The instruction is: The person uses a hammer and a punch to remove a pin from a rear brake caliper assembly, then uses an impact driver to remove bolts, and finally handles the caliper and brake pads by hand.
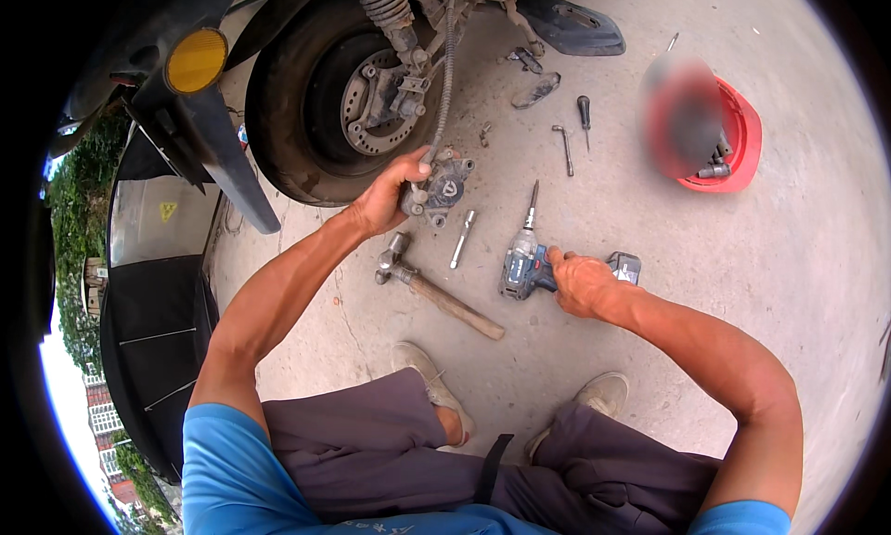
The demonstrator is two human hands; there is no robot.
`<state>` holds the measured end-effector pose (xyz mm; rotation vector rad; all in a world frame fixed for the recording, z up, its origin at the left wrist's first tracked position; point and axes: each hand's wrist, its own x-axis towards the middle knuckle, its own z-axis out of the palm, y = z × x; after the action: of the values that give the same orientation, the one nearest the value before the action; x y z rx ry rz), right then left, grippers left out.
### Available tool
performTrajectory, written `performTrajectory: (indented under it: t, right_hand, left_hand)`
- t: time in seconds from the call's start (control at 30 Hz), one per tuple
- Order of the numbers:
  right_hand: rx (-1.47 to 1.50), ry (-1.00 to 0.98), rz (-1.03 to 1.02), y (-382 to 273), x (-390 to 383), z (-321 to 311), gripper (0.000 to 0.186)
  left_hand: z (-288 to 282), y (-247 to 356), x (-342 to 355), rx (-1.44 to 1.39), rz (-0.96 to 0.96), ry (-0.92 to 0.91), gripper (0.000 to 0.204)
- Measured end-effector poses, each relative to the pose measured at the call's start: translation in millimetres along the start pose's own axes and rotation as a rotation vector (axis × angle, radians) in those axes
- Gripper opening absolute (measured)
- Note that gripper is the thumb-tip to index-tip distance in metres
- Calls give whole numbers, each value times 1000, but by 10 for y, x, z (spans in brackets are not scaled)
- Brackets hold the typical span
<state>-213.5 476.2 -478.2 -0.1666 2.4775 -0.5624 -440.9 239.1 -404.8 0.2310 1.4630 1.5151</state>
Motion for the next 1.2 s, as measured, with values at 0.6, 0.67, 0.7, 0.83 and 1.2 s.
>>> performTrajectory:
  t: [0.6, 0.67, 0.7, 0.83, 1.2]
  right_hand:
    - [6, 23, -7, -5, -11, 65, 64]
    - [7, 22, 5, -13, -29, 48, 62]
    - [7, 23, 8, -15, -36, 38, 62]
    - [4, 12, 9, -36, -30, 27, 62]
    - [23, -40, 37, 17, 103, 170, 90]
  left_hand:
    - [70, 175, -44, 114, 42, -98, 70]
    - [76, 177, -27, 111, 46, -98, 71]
    - [73, 177, -13, 121, 49, -102, 70]
    - [64, 182, -1, 153, 51, -100, 69]
    - [-17, 70, 38, 153, 19, -51, 66]
